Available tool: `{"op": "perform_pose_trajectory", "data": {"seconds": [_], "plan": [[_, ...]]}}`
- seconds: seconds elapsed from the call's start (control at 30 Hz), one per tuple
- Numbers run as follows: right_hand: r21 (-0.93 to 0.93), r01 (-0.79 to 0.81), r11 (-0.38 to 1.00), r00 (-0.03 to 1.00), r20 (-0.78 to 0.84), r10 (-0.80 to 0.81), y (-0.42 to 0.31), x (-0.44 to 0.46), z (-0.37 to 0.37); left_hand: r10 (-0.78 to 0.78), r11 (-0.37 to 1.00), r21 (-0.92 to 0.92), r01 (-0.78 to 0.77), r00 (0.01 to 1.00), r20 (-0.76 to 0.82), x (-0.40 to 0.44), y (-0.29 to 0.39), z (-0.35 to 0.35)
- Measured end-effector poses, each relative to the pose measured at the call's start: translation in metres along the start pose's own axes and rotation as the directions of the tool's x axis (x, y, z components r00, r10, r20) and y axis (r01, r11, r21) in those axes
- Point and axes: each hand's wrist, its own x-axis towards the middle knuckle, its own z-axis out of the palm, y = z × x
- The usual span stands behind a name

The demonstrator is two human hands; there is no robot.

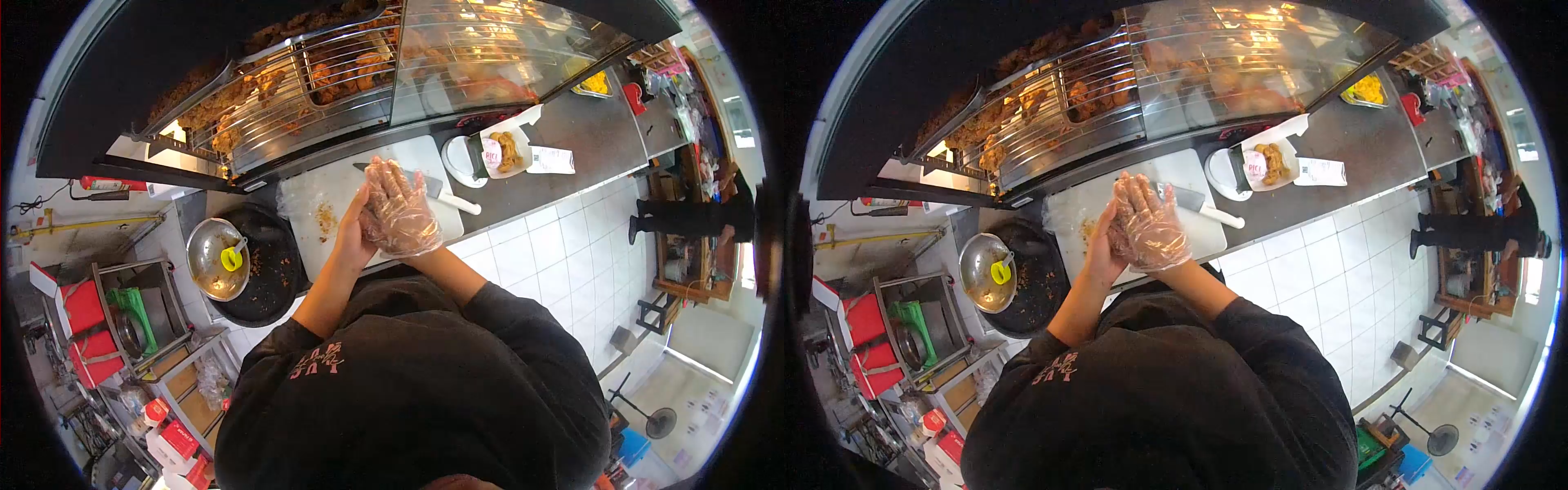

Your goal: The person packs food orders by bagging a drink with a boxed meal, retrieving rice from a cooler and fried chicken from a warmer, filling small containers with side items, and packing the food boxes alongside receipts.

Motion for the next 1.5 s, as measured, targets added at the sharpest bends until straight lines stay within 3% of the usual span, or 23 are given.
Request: {"op": "perform_pose_trajectory", "data": {"seconds": [0.07, 0.13, 0.17, 0.2, 0.23, 0.27, 0.3, 0.37, 0.43, 0.5, 0.57, 0.6, 0.63, 0.7, 0.8, 1.0, 1.1, 1.13, 1.27, 1.33, 1.37, 1.43, 1.5], "plan": [[-0.017, -0.012, 1.0, 0.999, 0.053, 0.012, 0.002, 0.004, 0.003, 0.047, 0.999, -0.01, -0.047, 0.999, 0.021, 0.0, 0.0, -0.005], [0.315, 0.01, 0.949, 1.0, 0.011, -0.014, 0.012, 0.01, 0.011, 0.053, 0.998, -0.016, -0.053, 0.998, 0.016, 0.002, 0.001, -0.011], [0.314, 0.006, 0.949, 1.0, 0.0, -0.007, 0.012, 0.011, 0.005, 0.062, 0.998, -0.022, -0.062, 0.998, 0.016, 0.007, 0.002, -0.015], [0.796, -0.236, 0.558, 0.963, 0.117, 0.241, 0.014, 0.012, -0.003, 0.125, 0.987, 0.09, -0.131, 0.99, 0.063, 0.013, 0.0, -0.015], [0.939, -0.335, -0.081, 0.87, 0.341, 0.356, 0.021, 0.012, -0.011, 0.118, 0.987, 0.096, -0.126, 0.99, 0.082, 0.019, -0.002, -0.015], [0.826, -0.37, 0.425, 0.818, 0.073, 0.57, 0.033, 0.014, -0.011, 0.127, 0.965, 0.217, -0.147, 0.987, 0.103, 0.022, -0.004, -0.005], [0.823, -0.371, 0.43, 0.81, 0.061, 0.583, 0.046, 0.007, -0.014, 0.136, 0.927, 0.334, -0.17, 0.983, 0.125, 0.024, -0.007, 0.004], [0.815, -0.553, -0.173, 0.746, 0.577, 0.331, 0.073, -0.008, -0.033, 0.136, 0.874, 0.447, -0.193, 0.978, 0.157, 0.037, -0.015, 0.02], [0.794, -0.6, -0.099, 0.75, 0.601, 0.276, 0.115, -0.026, -0.019, 0.112, 0.877, 0.455, -0.156, 0.986, 0.124, 0.055, -0.022, 0.036], [0.686, -0.714, -0.136, 0.588, 0.694, 0.415, 0.15, -0.05, -0.044, 0.094, 0.88, 0.459, -0.123, 0.992, 0.085, 0.075, -0.031, 0.053], [0.699, -0.704, -0.127, 0.512, 0.623, 0.591, 0.204, -0.073, -0.044, 0.077, 0.889, 0.45, -0.084, 0.996, 0.034, 0.095, -0.045, 0.07], [0.762, -0.608, -0.221, 0.512, 0.59, 0.625, 0.244, -0.091, -0.029, 0.157, 0.896, 0.409, -0.171, 0.985, 0.068, 0.107, -0.04, 0.093], [0.812, -0.497, -0.307, 0.504, 0.558, 0.659, 0.281, -0.106, -0.019, 0.224, 0.925, 0.296, -0.237, 0.971, 0.079, 0.119, -0.035, 0.117], [0.858, -0.461, -0.227, 0.449, 0.447, 0.774, 0.32, -0.113, -0.054, 0.328, 0.941, 0.045, -0.335, 0.938, 0.113, 0.143, -0.016, 0.159], [0.873, -0.38, -0.304, 0.384, 0.448, 0.807, 0.392, -0.132, -0.083, 0.274, 0.896, -0.369, -0.245, 0.961, 0.026, 0.15, 0.014, 0.198], [0.884, -0.379, -0.274, 0.277, 0.391, 0.878, 0.495, -0.147, -0.094, 0.276, 0.839, -0.482, -0.253, 0.961, -0.024, 0.135, 0.041, 0.197], [0.872, -0.355, -0.338, 0.191, 0.421, 0.886, 0.544, -0.154, -0.098, 0.331, 0.812, -0.43, -0.396, 0.917, -0.221, 0.111, 0.067, 0.193], [0.895, -0.324, -0.305, 0.281, 0.399, 0.873, 0.566, -0.162, -0.091, 0.351, 0.813, -0.399, -0.425, 0.903, -0.246, 0.103, 0.075, 0.189], [0.859, -0.418, -0.297, 0.23, 0.417, 0.88, 0.671, -0.187, -0.036, 0.437, 0.824, -0.237, -0.515, 0.844, -0.312, 0.065, 0.117, 0.144], [0.816, -0.436, -0.379, 0.117, 0.469, 0.875, 0.732, -0.211, 0.015, 0.477, 0.82, -0.165, -0.548, 0.814, -0.33, 0.054, 0.134, 0.123], [0.815, -0.431, -0.387, 0.113, 0.474, 0.873, 0.732, -0.212, 0.016, 0.542, 0.802, -0.031, -0.596, 0.75, -0.379, 0.052, 0.139, 0.12], [0.652, -0.702, -0.286, -0.024, 0.38, 0.924, 0.723, -0.201, 0.002, 0.607, 0.773, 0.11, -0.624, 0.679, -0.413, 0.042, 0.161, 0.093], [0.645, -0.732, -0.219, 0.031, 0.352, 0.935, 0.673, -0.175, -0.051, 0.688, 0.705, 0.23, -0.671, 0.569, -0.45, 0.024, 0.219, 0.008]]}}
